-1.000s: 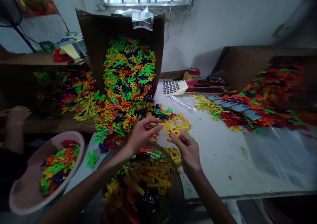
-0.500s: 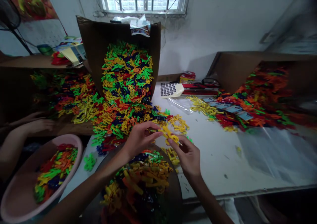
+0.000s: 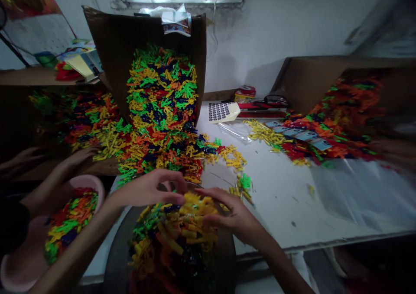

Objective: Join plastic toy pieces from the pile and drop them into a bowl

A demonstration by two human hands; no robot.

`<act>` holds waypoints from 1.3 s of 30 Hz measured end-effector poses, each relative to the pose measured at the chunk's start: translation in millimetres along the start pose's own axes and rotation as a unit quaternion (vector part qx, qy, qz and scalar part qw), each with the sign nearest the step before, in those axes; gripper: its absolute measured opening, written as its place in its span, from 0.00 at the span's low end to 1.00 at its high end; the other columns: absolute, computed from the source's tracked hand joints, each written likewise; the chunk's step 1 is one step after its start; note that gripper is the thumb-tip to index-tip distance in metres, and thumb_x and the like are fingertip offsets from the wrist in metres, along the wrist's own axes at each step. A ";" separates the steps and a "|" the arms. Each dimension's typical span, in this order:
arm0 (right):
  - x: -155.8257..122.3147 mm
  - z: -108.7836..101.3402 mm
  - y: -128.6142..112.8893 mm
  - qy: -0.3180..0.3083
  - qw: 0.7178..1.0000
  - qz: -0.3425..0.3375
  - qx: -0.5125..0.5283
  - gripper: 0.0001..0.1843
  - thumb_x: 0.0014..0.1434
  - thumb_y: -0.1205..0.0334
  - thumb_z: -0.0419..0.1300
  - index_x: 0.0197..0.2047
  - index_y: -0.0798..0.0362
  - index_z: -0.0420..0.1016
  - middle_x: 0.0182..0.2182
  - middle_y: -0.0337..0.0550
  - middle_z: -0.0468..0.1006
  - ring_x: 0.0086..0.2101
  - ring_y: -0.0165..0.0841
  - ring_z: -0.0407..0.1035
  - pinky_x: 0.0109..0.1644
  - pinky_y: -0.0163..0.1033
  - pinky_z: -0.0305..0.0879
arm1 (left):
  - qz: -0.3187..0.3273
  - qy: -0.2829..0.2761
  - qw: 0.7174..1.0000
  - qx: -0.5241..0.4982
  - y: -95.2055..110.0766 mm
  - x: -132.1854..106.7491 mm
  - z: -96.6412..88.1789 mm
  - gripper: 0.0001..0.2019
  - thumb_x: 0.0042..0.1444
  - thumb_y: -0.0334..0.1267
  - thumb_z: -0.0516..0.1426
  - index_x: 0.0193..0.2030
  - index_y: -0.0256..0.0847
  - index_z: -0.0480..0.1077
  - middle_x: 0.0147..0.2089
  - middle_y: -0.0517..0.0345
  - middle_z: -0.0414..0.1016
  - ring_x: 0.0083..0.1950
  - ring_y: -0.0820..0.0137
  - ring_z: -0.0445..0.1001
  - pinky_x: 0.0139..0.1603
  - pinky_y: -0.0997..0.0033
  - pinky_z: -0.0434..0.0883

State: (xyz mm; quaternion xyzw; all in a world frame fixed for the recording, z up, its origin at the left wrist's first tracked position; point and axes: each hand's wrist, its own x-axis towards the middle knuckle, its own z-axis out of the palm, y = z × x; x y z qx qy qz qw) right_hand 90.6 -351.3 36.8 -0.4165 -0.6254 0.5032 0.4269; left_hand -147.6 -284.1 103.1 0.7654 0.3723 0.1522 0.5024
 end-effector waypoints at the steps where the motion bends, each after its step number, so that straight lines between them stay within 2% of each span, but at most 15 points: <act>1: -1.1 -1.6 -0.2 -0.026 0.998 -0.009 -0.048 0.25 0.52 0.52 0.71 0.54 0.39 0.78 0.52 0.40 0.78 0.51 0.43 0.72 0.56 0.47 0.68 | -0.001 0.021 0.999 0.036 0.4 -6.3 -7.5 0.11 0.53 0.46 0.63 0.37 0.42 0.78 0.33 0.57 0.78 0.32 0.68 0.74 0.29 0.78 0.65; 4: 0.1 -25.8 21.3 0.008 0.989 -0.031 -0.146 0.18 0.61 0.53 0.62 0.55 0.37 0.76 0.53 0.40 0.78 0.52 0.42 0.71 0.58 0.49 0.65 | 0.016 0.139 0.984 0.106 -4.6 -6.1 -17.8 0.12 0.58 0.47 0.58 0.33 0.42 0.77 0.30 0.59 0.76 0.31 0.69 0.72 0.29 0.78 0.63; 6: 3.6 -58.6 52.4 0.074 0.974 -0.049 -0.209 0.15 0.64 0.56 0.56 0.52 0.40 0.78 0.50 0.41 0.79 0.50 0.42 0.72 0.57 0.51 0.66 | 0.041 0.156 0.977 0.138 -13.1 13.3 -11.9 0.15 0.62 0.47 0.54 0.32 0.40 0.75 0.28 0.60 0.74 0.30 0.71 0.70 0.30 0.78 0.62; 9: 9.6 -114.3 106.5 0.148 0.915 -0.002 -0.376 0.19 0.62 0.58 0.55 0.55 0.44 0.76 0.54 0.46 0.75 0.56 0.46 0.66 0.61 0.55 0.59 | 0.101 0.066 0.972 0.202 -32.1 67.8 10.8 0.12 0.62 0.41 0.54 0.33 0.39 0.74 0.29 0.60 0.74 0.30 0.72 0.69 0.31 0.79 0.61; 12: 12.9 -143.7 150.6 0.118 0.849 0.147 -0.493 0.33 0.55 0.49 0.65 0.63 0.44 0.68 0.66 0.54 0.60 0.63 0.58 0.55 0.60 0.62 0.57 | 0.115 -0.011 0.937 0.331 -53.5 135.3 40.8 0.07 0.58 0.33 0.56 0.39 0.41 0.77 0.37 0.56 0.78 0.36 0.69 0.72 0.33 0.77 0.62; 14: 12.8 -140.1 171.8 0.089 0.829 0.205 -0.513 0.41 0.52 0.43 0.66 0.67 0.42 0.63 0.69 0.57 0.54 0.65 0.61 0.50 0.59 0.65 0.57 | 0.120 -0.139 0.902 0.391 -64.6 174.7 61.7 0.11 0.52 0.33 0.61 0.44 0.41 0.77 0.41 0.53 0.79 0.38 0.66 0.74 0.32 0.75 0.63; 15: 12.5 -132.9 180.2 0.088 0.829 0.205 -0.513 0.41 0.53 0.41 0.65 0.68 0.41 0.61 0.69 0.57 0.54 0.65 0.61 0.50 0.59 0.66 0.56 | 0.131 -0.196 0.881 0.411 -68.6 190.5 71.9 0.14 0.50 0.33 0.63 0.45 0.42 0.77 0.40 0.52 0.80 0.37 0.65 0.74 0.32 0.75 0.64; 17: 12.5 -113.0 193.2 0.119 0.843 0.157 -0.501 0.35 0.59 0.46 0.61 0.67 0.43 0.63 0.67 0.55 0.56 0.64 0.56 0.52 0.61 0.63 0.55 | 0.151 -0.268 0.851 0.426 -74.0 212.5 90.5 0.14 0.47 0.32 0.64 0.43 0.42 0.78 0.37 0.53 0.80 0.35 0.65 0.74 0.31 0.74 0.65; 18: 13.6 -102.8 197.5 0.143 0.853 0.122 -0.486 0.30 0.61 0.50 0.58 0.65 0.45 0.65 0.66 0.55 0.59 0.64 0.53 0.54 0.63 0.60 0.54 | 0.159 -0.279 0.844 0.429 -75.7 219.0 98.2 0.12 0.47 0.31 0.63 0.41 0.42 0.79 0.36 0.53 0.80 0.34 0.65 0.74 0.31 0.73 0.65; 21: 24.8 -79.4 202.0 0.220 0.897 0.044 -0.382 0.24 0.61 0.60 0.52 0.60 0.49 0.71 0.61 0.53 0.67 0.61 0.46 0.59 0.64 0.55 0.55 | 0.166 -0.278 0.843 0.429 -79.8 225.5 111.3 0.07 0.49 0.31 0.62 0.36 0.40 0.79 0.36 0.51 0.80 0.33 0.64 0.74 0.32 0.71 0.66; 25: 60.1 -69.5 193.1 0.296 0.950 0.037 -0.096 0.23 0.61 0.52 0.56 0.58 0.48 0.68 0.53 0.47 0.76 0.50 0.41 0.72 0.58 0.51 0.65 | 0.159 -0.258 0.847 0.437 -88.2 218.5 107.4 0.07 0.50 0.30 0.61 0.36 0.38 0.78 0.39 0.47 0.80 0.36 0.63 0.75 0.34 0.71 0.68; 27: 79.8 -70.9 186.1 0.317 0.945 0.049 0.065 0.25 0.55 0.46 0.62 0.53 0.48 0.69 0.49 0.45 0.79 0.44 0.38 0.75 0.51 0.48 0.70 | 0.153 -0.241 0.850 0.443 -93.6 213.3 103.3 0.07 0.50 0.30 0.61 0.37 0.37 0.77 0.41 0.47 0.80 0.36 0.64 0.75 0.34 0.71 0.68; 29: 94.1 -75.3 178.8 0.327 0.929 0.054 0.164 0.26 0.49 0.43 0.67 0.45 0.49 0.71 0.43 0.44 0.81 0.40 0.36 0.76 0.46 0.44 0.72 | 0.151 -0.224 0.853 0.446 -98.4 209.8 101.9 0.08 0.52 0.33 0.62 0.39 0.36 0.77 0.42 0.46 0.79 0.36 0.64 0.75 0.34 0.72 0.68; 33: 96.0 -89.8 164.0 0.336 0.921 0.049 0.190 0.24 0.46 0.42 0.69 0.37 0.51 0.72 0.35 0.39 0.80 0.33 0.32 0.75 0.39 0.38 0.73 | 0.180 -0.203 0.858 0.436 -102.0 212.8 109.1 0.14 0.53 0.39 0.63 0.46 0.39 0.75 0.45 0.48 0.78 0.40 0.62 0.75 0.34 0.72 0.67; 39: 59.7 -99.9 135.5 0.344 0.916 0.074 0.191 0.22 0.49 0.42 0.68 0.36 0.51 0.71 0.23 0.30 0.69 0.20 0.25 0.62 0.23 0.31 0.64 | 0.210 -0.230 0.853 0.418 -99.2 223.0 122.4 0.06 0.46 0.35 0.66 0.31 0.40 0.76 0.37 0.49 0.79 0.37 0.62 0.75 0.30 0.71 0.65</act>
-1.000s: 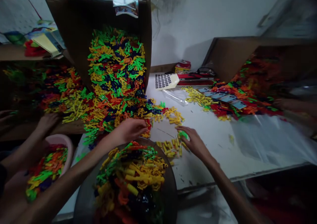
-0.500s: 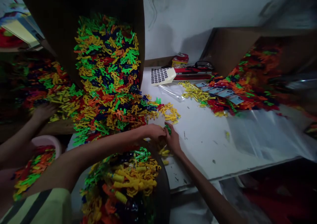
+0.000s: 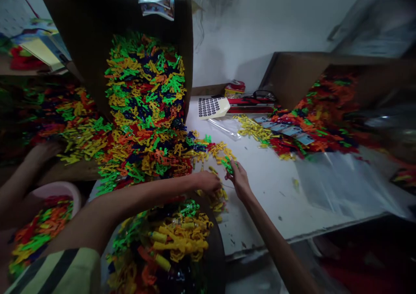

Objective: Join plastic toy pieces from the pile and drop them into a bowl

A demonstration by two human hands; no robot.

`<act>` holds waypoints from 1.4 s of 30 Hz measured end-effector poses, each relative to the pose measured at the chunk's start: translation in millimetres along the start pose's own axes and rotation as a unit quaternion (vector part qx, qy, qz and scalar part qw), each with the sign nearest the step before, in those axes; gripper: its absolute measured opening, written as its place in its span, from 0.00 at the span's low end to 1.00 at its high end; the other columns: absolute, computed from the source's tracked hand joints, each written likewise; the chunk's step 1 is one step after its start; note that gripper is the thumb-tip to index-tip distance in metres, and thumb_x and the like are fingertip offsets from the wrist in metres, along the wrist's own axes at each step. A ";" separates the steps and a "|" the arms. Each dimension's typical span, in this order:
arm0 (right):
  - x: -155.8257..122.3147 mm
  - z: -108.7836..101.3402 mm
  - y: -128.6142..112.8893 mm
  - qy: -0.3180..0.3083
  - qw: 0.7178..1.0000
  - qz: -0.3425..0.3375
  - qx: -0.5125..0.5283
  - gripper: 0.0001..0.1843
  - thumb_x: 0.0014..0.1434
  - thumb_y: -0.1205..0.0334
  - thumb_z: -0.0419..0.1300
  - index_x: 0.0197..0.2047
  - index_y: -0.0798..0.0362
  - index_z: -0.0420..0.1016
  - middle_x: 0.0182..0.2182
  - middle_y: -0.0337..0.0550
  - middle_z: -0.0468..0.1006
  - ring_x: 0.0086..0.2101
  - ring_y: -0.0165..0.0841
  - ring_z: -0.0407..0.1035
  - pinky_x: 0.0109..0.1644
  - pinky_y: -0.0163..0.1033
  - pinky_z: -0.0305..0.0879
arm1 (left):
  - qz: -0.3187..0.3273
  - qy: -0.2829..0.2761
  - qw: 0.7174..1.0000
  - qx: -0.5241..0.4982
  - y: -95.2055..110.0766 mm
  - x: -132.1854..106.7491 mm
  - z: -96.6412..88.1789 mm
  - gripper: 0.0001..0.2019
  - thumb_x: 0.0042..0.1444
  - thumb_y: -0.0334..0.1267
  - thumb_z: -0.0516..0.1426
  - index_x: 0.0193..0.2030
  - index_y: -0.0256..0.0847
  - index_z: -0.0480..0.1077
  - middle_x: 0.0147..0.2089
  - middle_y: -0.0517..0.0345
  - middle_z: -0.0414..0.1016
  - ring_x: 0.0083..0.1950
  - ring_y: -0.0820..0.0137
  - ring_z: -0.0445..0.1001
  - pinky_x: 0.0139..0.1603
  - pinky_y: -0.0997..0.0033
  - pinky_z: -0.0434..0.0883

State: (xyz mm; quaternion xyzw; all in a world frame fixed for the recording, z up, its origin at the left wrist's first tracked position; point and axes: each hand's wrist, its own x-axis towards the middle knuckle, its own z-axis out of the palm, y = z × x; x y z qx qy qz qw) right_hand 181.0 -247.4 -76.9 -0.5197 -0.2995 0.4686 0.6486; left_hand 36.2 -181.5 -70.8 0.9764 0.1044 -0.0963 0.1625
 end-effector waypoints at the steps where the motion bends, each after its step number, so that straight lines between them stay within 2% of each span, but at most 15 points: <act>1: -6.5 -1.7 -4.0 -0.011 1.000 0.012 0.006 0.22 0.49 0.43 0.68 0.35 0.51 0.70 0.22 0.29 0.68 0.19 0.25 0.61 0.23 0.31 0.63 | 0.003 0.001 1.000 -0.003 0.3 -0.2 0.4 0.05 0.45 0.35 0.66 0.30 0.39 0.75 0.37 0.49 0.79 0.37 0.62 0.75 0.30 0.71 0.65; 4: -23.1 -4.2 -13.2 -0.046 0.998 0.042 0.030 0.20 0.46 0.48 0.71 0.33 0.51 0.70 0.25 0.30 0.69 0.22 0.25 0.62 0.24 0.32 0.65 | -0.010 0.018 1.000 -0.016 -0.1 -6.5 -0.4 0.04 0.45 0.33 0.66 0.28 0.38 0.75 0.35 0.49 0.79 0.37 0.62 0.75 0.30 0.71 0.64; 6: -29.8 -4.9 -17.6 -0.060 0.997 0.036 0.031 0.19 0.45 0.51 0.72 0.34 0.52 0.71 0.29 0.34 0.73 0.26 0.27 0.66 0.29 0.33 0.68 | -0.038 0.046 0.998 -0.029 -1.8 -14.9 -4.9 0.03 0.49 0.33 0.63 0.33 0.37 0.75 0.34 0.49 0.78 0.34 0.63 0.74 0.30 0.72 0.64; 9: -33.6 -4.9 -23.2 -0.076 0.997 0.008 -0.001 0.20 0.46 0.51 0.72 0.38 0.53 0.75 0.36 0.40 0.78 0.32 0.29 0.68 0.36 0.34 0.69 | -0.089 0.107 0.989 -0.049 -4.6 -34.4 -18.9 0.08 0.57 0.33 0.56 0.43 0.36 0.73 0.35 0.51 0.77 0.34 0.66 0.73 0.31 0.73 0.65; 11: -34.6 -3.2 -27.1 -0.080 0.996 -0.009 -0.039 0.21 0.48 0.48 0.71 0.37 0.54 0.76 0.35 0.42 0.79 0.31 0.30 0.68 0.38 0.36 0.69 | -0.123 0.179 0.972 -0.092 -3.3 -52.1 -31.8 0.10 0.61 0.33 0.52 0.47 0.36 0.71 0.36 0.53 0.76 0.35 0.68 0.73 0.34 0.74 0.66; 13: -36.8 1.0 -31.6 -0.082 0.993 -0.033 -0.085 0.20 0.49 0.46 0.70 0.34 0.55 0.76 0.31 0.40 0.78 0.29 0.30 0.67 0.38 0.36 0.67 | -0.148 0.282 0.922 -0.221 3.8 -72.6 -45.7 0.11 0.62 0.37 0.51 0.47 0.36 0.70 0.34 0.56 0.75 0.34 0.70 0.73 0.35 0.74 0.68; 15: -42.3 8.7 -36.9 -0.082 0.986 -0.067 -0.128 0.20 0.51 0.45 0.69 0.32 0.54 0.76 0.28 0.38 0.77 0.28 0.30 0.68 0.37 0.36 0.66 | -0.153 0.371 0.831 -0.386 17.9 -93.7 -58.7 0.12 0.61 0.42 0.55 0.44 0.36 0.71 0.31 0.59 0.73 0.31 0.71 0.72 0.34 0.74 0.69; 16: -46.5 13.9 -39.9 -0.081 0.983 -0.082 -0.145 0.19 0.51 0.45 0.69 0.32 0.54 0.77 0.27 0.37 0.76 0.28 0.31 0.68 0.37 0.36 0.65 | -0.150 0.396 0.788 -0.447 27.2 -103.4 -64.4 0.13 0.59 0.44 0.58 0.43 0.36 0.72 0.31 0.59 0.73 0.31 0.71 0.73 0.34 0.74 0.70; 17: -51.7 19.8 -43.1 -0.079 0.980 -0.095 -0.156 0.19 0.52 0.45 0.68 0.32 0.54 0.77 0.27 0.37 0.76 0.28 0.31 0.68 0.37 0.36 0.66 | -0.148 0.409 0.760 -0.482 37.2 -112.2 -69.3 0.15 0.57 0.46 0.60 0.43 0.36 0.72 0.31 0.59 0.74 0.32 0.71 0.73 0.35 0.74 0.70; 19: -64.8 32.8 -50.4 -0.079 0.978 -0.113 -0.160 0.18 0.53 0.45 0.68 0.33 0.53 0.78 0.28 0.38 0.77 0.30 0.33 0.70 0.38 0.37 0.67 | -0.154 0.429 0.731 -0.507 57.4 -126.1 -76.3 0.15 0.54 0.46 0.63 0.43 0.37 0.73 0.33 0.58 0.76 0.34 0.71 0.74 0.37 0.73 0.71; 23: -93.7 55.9 -66.6 -0.092 0.979 -0.129 -0.131 0.17 0.54 0.47 0.68 0.36 0.53 0.78 0.31 0.41 0.80 0.33 0.36 0.73 0.41 0.38 0.69 | -0.152 0.463 0.714 -0.502 84.8 -140.6 -79.8 0.15 0.54 0.45 0.64 0.43 0.36 0.74 0.39 0.53 0.78 0.40 0.68 0.77 0.41 0.71 0.73; 29: -116.3 68.2 -80.2 -0.079 0.973 -0.155 -0.150 0.16 0.57 0.48 0.66 0.37 0.53 0.78 0.31 0.42 0.81 0.34 0.36 0.75 0.41 0.37 0.70 | -0.125 0.504 0.718 -0.463 97.8 -152.1 -78.4 0.13 0.54 0.44 0.65 0.41 0.37 0.75 0.41 0.53 0.79 0.42 0.66 0.78 0.44 0.70 0.74; 32: -118.9 67.8 -80.8 -0.057 0.971 -0.170 -0.156 0.15 0.57 0.48 0.66 0.36 0.53 0.77 0.29 0.41 0.81 0.32 0.36 0.75 0.39 0.36 0.70 | -0.134 0.520 0.714 -0.449 103.9 -156.2 -79.9 0.12 0.54 0.44 0.65 0.40 0.37 0.75 0.39 0.54 0.79 0.40 0.67 0.78 0.42 0.72 0.74; 35: -121.9 67.4 -80.9 -0.062 0.967 -0.184 -0.166 0.14 0.58 0.49 0.65 0.37 0.52 0.78 0.30 0.41 0.81 0.33 0.35 0.76 0.40 0.35 0.70 | -0.169 0.520 0.709 -0.444 109.1 -157.2 -79.8 0.13 0.53 0.46 0.65 0.38 0.37 0.75 0.35 0.56 0.79 0.35 0.69 0.77 0.35 0.74 0.72; 42: -129.3 67.4 -80.7 -0.061 0.934 -0.247 -0.250 0.13 0.61 0.51 0.63 0.39 0.52 0.79 0.34 0.39 0.82 0.35 0.34 0.75 0.41 0.33 0.68 | -0.219 0.529 0.710 -0.410 115.3 -153.7 -75.5 0.16 0.53 0.50 0.64 0.32 0.37 0.73 0.26 0.62 0.73 0.27 0.74 0.70 0.26 0.79 0.64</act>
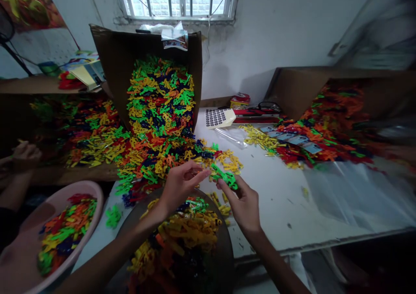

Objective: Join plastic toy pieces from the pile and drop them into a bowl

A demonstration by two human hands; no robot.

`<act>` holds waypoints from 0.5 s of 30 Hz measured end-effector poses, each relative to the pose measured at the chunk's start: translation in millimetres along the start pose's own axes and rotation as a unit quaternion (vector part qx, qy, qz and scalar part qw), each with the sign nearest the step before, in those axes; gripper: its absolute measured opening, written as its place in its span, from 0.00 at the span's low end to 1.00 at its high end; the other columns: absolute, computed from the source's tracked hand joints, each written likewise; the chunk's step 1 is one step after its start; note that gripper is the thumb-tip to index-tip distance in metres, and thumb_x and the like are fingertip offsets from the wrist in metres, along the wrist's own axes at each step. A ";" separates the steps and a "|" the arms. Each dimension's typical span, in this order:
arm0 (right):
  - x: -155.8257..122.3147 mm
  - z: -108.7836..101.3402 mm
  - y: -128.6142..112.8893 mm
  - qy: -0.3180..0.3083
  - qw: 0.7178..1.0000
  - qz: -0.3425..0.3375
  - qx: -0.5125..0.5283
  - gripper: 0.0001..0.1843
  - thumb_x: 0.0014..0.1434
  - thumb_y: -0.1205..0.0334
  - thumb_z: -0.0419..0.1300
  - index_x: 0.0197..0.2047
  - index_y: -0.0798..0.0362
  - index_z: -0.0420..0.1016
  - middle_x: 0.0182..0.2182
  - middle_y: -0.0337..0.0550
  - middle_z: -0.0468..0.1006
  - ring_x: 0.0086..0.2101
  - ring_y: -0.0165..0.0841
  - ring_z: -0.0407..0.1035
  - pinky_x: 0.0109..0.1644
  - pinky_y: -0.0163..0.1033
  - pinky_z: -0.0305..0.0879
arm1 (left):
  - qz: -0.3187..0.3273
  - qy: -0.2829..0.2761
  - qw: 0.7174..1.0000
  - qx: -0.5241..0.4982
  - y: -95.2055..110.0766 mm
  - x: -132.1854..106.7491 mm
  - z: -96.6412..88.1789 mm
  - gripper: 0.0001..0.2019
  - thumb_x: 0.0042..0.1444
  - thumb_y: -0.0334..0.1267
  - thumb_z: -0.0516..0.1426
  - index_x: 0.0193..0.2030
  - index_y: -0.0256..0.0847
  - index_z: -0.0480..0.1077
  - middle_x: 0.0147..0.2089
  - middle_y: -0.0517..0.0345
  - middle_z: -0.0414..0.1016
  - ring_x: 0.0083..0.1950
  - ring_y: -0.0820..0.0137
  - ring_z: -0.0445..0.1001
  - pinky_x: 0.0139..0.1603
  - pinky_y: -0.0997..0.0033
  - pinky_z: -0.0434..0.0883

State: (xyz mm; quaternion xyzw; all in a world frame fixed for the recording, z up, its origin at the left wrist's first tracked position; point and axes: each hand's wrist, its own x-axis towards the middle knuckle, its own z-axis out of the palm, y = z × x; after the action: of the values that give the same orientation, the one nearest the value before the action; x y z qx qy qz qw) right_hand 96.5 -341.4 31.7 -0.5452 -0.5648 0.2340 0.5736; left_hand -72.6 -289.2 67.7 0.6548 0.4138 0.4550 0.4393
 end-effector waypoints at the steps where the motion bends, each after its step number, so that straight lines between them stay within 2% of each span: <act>1: -0.8 -0.1 0.2 0.001 1.000 -0.011 -0.016 0.13 0.61 0.51 0.63 0.39 0.52 0.79 0.33 0.39 0.82 0.34 0.33 0.74 0.41 0.33 0.68 | 0.008 0.005 1.000 0.012 0.4 -1.0 0.9 0.15 0.54 0.50 0.63 0.32 0.37 0.73 0.26 0.63 0.72 0.26 0.75 0.69 0.26 0.79 0.63; 4: -2.9 -2.1 2.2 0.004 0.998 -0.033 -0.052 0.13 0.61 0.51 0.62 0.40 0.52 0.79 0.31 0.39 0.81 0.31 0.33 0.73 0.40 0.34 0.67 | 0.034 0.024 0.998 0.043 0.3 -4.2 3.0 0.15 0.56 0.49 0.62 0.30 0.37 0.72 0.26 0.63 0.70 0.26 0.76 0.66 0.27 0.79 0.62; 6: -3.0 -5.3 4.6 -0.016 0.998 -0.029 -0.045 0.13 0.62 0.51 0.62 0.39 0.52 0.78 0.31 0.40 0.81 0.31 0.33 0.72 0.40 0.34 0.68 | 0.028 0.012 0.999 0.028 -2.0 -6.0 3.9 0.15 0.56 0.48 0.62 0.30 0.37 0.72 0.26 0.63 0.68 0.26 0.76 0.65 0.28 0.79 0.62; 11: -1.0 -13.2 8.1 -0.133 0.986 0.055 0.085 0.15 0.61 0.49 0.62 0.37 0.53 0.78 0.29 0.40 0.81 0.31 0.35 0.73 0.36 0.34 0.68 | -0.030 -0.048 0.998 -0.032 -7.4 -10.0 1.8 0.16 0.55 0.49 0.62 0.30 0.37 0.71 0.23 0.63 0.67 0.25 0.75 0.66 0.26 0.78 0.63; 13: -3.3 -13.1 5.6 -0.162 0.974 0.080 0.137 0.15 0.60 0.49 0.62 0.37 0.53 0.79 0.31 0.40 0.81 0.32 0.35 0.74 0.37 0.35 0.69 | -0.045 -0.060 0.997 -0.024 -4.3 -13.4 -5.3 0.17 0.55 0.50 0.61 0.30 0.37 0.70 0.24 0.63 0.68 0.25 0.75 0.66 0.26 0.78 0.62; 15: -7.6 -11.8 0.8 -0.215 0.961 0.087 0.152 0.16 0.61 0.48 0.61 0.36 0.53 0.79 0.31 0.41 0.81 0.34 0.36 0.75 0.39 0.37 0.70 | -0.060 -0.099 0.993 0.002 1.2 -18.3 -20.1 0.17 0.55 0.52 0.61 0.31 0.37 0.70 0.24 0.63 0.68 0.26 0.75 0.66 0.26 0.78 0.61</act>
State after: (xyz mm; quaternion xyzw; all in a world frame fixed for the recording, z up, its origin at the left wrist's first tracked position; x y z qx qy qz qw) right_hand 105.6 -352.2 30.8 -0.4355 -0.5834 0.4773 0.4922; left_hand -96.2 -302.8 68.6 0.6717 0.4076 0.3600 0.5032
